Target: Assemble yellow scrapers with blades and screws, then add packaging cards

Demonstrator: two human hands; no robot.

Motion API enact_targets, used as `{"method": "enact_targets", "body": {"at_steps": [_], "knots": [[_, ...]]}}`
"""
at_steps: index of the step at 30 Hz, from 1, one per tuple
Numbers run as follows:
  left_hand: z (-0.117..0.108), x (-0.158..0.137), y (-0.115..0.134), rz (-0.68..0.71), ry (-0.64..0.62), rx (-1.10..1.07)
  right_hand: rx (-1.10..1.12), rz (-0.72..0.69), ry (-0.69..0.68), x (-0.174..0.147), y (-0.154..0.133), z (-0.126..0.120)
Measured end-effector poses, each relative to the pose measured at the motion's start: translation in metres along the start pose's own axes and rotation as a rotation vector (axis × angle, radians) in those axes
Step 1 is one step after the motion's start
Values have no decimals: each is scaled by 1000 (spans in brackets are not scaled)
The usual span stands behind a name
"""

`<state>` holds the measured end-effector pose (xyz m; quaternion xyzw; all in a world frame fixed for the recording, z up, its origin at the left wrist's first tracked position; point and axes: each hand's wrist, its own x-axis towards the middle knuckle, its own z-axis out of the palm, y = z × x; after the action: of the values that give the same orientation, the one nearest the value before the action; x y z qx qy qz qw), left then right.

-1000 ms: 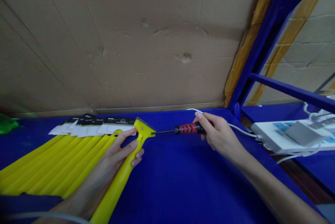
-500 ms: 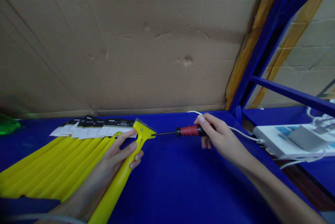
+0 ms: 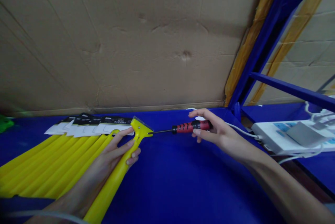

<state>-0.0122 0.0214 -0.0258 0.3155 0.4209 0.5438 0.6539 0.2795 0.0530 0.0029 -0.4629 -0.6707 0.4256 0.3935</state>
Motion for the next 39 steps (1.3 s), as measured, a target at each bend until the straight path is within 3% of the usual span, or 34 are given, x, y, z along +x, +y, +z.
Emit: {"method": "enact_targets", "body": {"at_steps": [6,11,17,23,30,35,39], "knots": [[2,-4,3,-1,-34,7,-110,62,124,3,5,1],[0,-2,4,12,-14,-9,28,-19,4,1,4,-2],[-2,-1,-1,-3,-45,-25,-113,32,131,1,0,3],[-2,-2,-1,-32,-33,-37,-8,-50,-15,-2,3,-8],[0,-4,-2,-52,-45,-48,-98,34,120,2,2,-2],[0,-2,0,8,-1,-63,-59,-41,16,0,3,-4],[0,-2,0,25,0,-55,-59,-54,31,-3,-3,-1]]}}
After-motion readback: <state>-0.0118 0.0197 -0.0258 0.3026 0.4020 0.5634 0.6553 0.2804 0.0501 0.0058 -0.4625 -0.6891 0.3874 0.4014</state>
